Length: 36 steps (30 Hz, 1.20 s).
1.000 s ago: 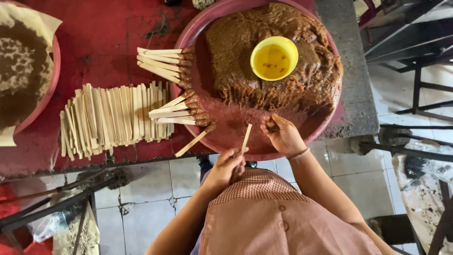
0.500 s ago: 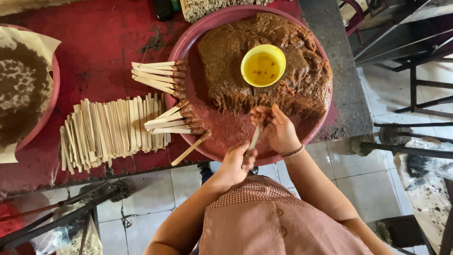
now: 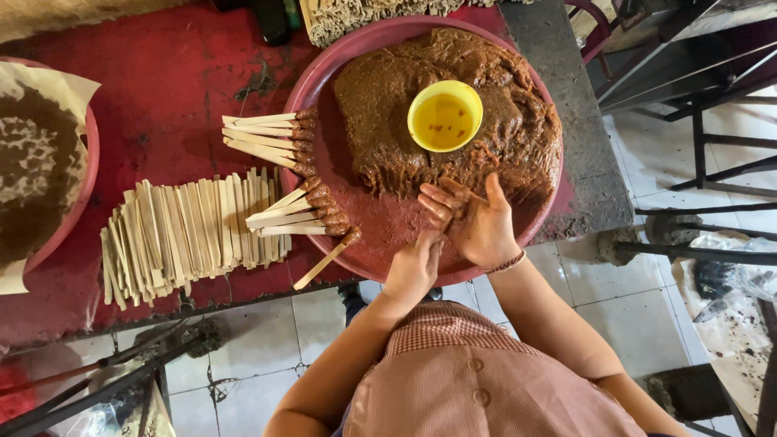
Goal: The person repeatedly picks up flat wooden sticks, scoops a brown paste from a large tray, and coats each stick by hand. The coated sticks are placed in a growing pile on the table. A small yellow bowl containing liquid sits on the tray, and the person occasionally dips their fingers into it before handling the paste.
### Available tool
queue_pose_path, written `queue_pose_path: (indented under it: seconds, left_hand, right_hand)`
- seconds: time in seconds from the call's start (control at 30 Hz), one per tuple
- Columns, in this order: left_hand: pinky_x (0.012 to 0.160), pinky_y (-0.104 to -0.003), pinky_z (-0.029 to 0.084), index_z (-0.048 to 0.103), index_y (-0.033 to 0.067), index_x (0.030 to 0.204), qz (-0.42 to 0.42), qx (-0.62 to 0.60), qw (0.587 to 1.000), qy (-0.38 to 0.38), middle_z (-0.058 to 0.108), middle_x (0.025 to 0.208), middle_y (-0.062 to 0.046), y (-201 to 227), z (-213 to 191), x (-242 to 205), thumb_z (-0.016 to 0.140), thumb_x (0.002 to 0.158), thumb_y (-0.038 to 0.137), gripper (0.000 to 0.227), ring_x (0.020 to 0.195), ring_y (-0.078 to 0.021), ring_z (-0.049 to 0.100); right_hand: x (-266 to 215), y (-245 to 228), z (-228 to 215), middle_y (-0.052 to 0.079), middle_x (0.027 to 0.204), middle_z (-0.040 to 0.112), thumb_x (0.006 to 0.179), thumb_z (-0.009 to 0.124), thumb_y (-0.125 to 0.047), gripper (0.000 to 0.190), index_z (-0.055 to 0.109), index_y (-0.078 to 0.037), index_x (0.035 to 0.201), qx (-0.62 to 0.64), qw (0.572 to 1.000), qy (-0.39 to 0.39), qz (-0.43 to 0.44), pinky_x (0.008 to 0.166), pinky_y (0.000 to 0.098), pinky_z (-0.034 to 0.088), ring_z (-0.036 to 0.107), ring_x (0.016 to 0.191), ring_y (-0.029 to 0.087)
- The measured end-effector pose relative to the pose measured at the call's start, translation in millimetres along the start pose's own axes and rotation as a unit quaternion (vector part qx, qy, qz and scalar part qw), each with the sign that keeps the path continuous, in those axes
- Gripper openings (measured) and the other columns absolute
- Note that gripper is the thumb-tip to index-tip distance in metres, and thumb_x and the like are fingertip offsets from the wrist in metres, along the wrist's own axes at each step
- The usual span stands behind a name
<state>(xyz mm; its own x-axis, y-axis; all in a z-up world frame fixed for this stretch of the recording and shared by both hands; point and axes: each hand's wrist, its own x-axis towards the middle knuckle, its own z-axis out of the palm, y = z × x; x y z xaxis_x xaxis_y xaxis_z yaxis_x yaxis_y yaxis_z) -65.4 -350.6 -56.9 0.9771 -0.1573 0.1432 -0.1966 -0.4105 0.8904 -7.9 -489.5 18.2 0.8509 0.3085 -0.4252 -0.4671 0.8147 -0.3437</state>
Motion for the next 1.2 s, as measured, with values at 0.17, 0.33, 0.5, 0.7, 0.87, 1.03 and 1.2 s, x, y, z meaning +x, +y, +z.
queue_pose_path:
  seconds: [0.17,0.33,0.5,0.7,0.87,1.03,1.2]
  left_hand:
    - [0.052,-0.034,0.054,0.059,0.0142,0.108,0.142,0.127,0.978,0.083,0.06,0.067,-0.008,23.6,-11.7,11.8,0.057,0.093,0.015,0.015,0.057,-0.0265,0.065]
    - [0.049,-0.031,0.053,0.061,0.0249,0.093,0.201,0.218,0.952,0.071,0.057,0.072,0.0,17.3,1.6,8.5,0.059,0.091,0.026,0.002,0.055,-0.0212,0.063]
    - [0.053,-0.035,0.055,0.051,0.0097,0.114,-0.089,-0.153,0.984,0.001,0.066,0.08,-0.014,30.5,-2.8,2.3,0.059,0.091,0.008,0.025,0.051,-0.0204,0.061]
    - [0.047,-0.02,0.043,0.062,0.0026,0.095,-0.312,-0.409,0.854,-0.073,0.053,0.069,-0.006,30.2,-22.8,-1.3,0.057,0.099,0.019,0.018,0.055,-0.0115,0.055]
    - [0.037,-0.016,0.037,0.055,0.0105,0.095,-0.373,-0.493,0.764,-0.187,0.054,0.06,-0.004,49.9,-22.8,4.0,0.055,0.099,0.021,0.011,0.045,-0.0094,0.056]
    - [0.047,-0.022,0.043,0.063,0.0098,0.101,-0.301,-0.334,0.887,-0.106,0.061,0.066,-0.008,10.1,-26.8,10.1,0.06,0.096,0.024,0.016,0.055,-0.0152,0.06]
    - [0.056,-0.034,0.052,0.065,0.0077,0.101,0.016,0.024,0.998,0.051,0.065,0.076,-0.01,-9.2,-14.5,14.4,0.064,0.092,0.02,0.015,0.07,-0.0282,0.062]
  right_hand:
    - [-13.7,-7.6,30.9,0.028,0.13,0.057,0.085,0.027,-0.076,0.089,0.052,-0.001,0.126,0.091,0.994,0.054,-0.026,0.092,0.0541,0.044,0.056,0.118,0.047]
    - [-7.0,-13.2,25.6,0.022,0.115,0.065,0.093,0.022,-0.069,0.076,0.058,-0.006,0.117,0.073,0.994,0.071,-0.031,0.092,0.0528,0.047,0.064,0.105,0.039]
    - [20.3,-6.8,-23.5,0.002,0.075,0.055,0.094,0.053,-0.048,0.036,0.058,-0.013,0.1,0.003,0.996,0.054,-0.076,0.064,0.0384,0.049,0.054,0.065,0.021]
    - [-3.4,-3.8,4.9,0.015,0.097,0.068,0.097,0.05,-0.039,0.036,0.061,-0.008,0.112,-0.037,0.998,0.009,-0.053,0.081,0.0421,0.057,0.07,0.086,0.029]
    - [14.7,-10.1,-11.1,-0.001,0.055,0.033,0.1,0.046,-0.048,0.048,0.047,-0.013,0.067,-0.023,0.999,0.013,-0.045,0.041,0.0271,0.035,0.035,0.039,0.014]
    - [-5.1,-18.7,22.4,0.013,0.078,0.058,0.095,0.053,-0.044,0.039,0.06,-0.007,0.085,-0.105,0.99,0.053,-0.081,0.066,0.0375,0.046,0.057,0.071,0.027]
    - [18.0,-16.0,21.5,0.015,0.076,0.062,0.101,0.047,-0.038,0.041,0.059,-0.005,0.079,-0.103,0.985,0.086,-0.11,0.076,0.0406,0.053,0.064,0.08,0.033]
